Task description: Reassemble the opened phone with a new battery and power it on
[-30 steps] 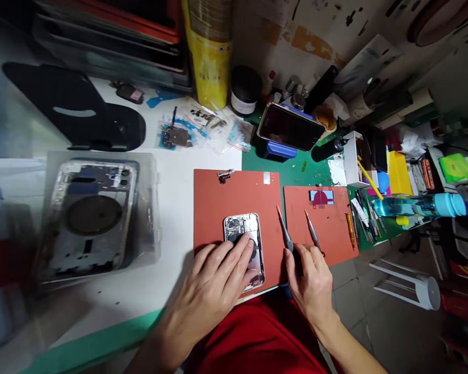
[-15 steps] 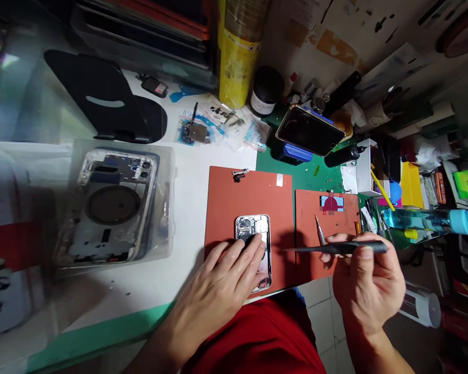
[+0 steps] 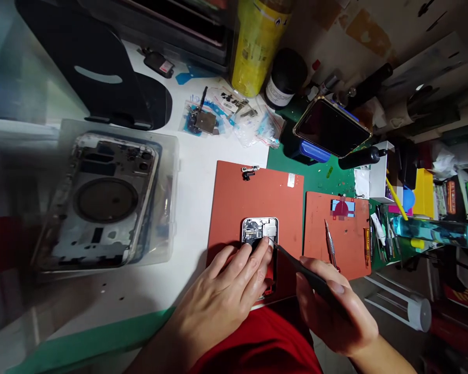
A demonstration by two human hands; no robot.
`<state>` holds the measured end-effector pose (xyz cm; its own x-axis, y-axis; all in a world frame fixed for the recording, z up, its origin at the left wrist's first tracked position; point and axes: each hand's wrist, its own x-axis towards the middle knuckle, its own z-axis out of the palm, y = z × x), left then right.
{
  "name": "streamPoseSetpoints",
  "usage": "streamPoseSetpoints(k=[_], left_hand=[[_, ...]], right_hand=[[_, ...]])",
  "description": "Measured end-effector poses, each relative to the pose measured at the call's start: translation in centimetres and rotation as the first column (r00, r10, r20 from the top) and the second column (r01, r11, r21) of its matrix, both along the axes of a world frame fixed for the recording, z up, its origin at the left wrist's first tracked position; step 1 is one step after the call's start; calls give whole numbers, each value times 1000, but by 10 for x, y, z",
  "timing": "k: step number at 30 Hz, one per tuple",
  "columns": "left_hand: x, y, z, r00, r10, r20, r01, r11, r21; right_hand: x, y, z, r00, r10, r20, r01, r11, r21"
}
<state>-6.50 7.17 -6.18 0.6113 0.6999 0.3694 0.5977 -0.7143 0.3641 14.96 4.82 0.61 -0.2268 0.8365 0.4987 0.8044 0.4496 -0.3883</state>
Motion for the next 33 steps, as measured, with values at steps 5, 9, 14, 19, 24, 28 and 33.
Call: streamPoseSetpoints(k=[5, 9, 14, 19, 24, 28, 33], left_hand=[[2, 1, 2, 1000, 5, 8, -5, 1000, -1], [2, 1, 1, 1000, 4, 16, -4, 1000, -6], [2, 1, 0, 1000, 11, 23, -11, 1000, -14], [2, 1, 0, 1000, 5, 22, -5, 1000, -14], [3, 2, 1, 1000, 10, 27, -9, 1000, -23], [3, 2, 2, 1000, 11, 21, -10, 999, -31], [1, -3, 0, 1000, 4, -9, -4, 999, -41]], right_hand=[[4, -2, 0, 1000, 0, 15, 0, 1000, -14], [5, -3, -1, 1000, -11, 15, 11, 1000, -22], [0, -3, -4, 998, -60, -11, 60, 998, 5], [-4, -2, -6, 997, -67, -40, 67, 998, 14], [-6, -1, -5, 996, -77, -33, 78, 997, 23], [-7, 1, -6, 997, -79, -21, 79, 996, 32], [-8, 8, -2, 998, -53, -16, 54, 998, 30]])
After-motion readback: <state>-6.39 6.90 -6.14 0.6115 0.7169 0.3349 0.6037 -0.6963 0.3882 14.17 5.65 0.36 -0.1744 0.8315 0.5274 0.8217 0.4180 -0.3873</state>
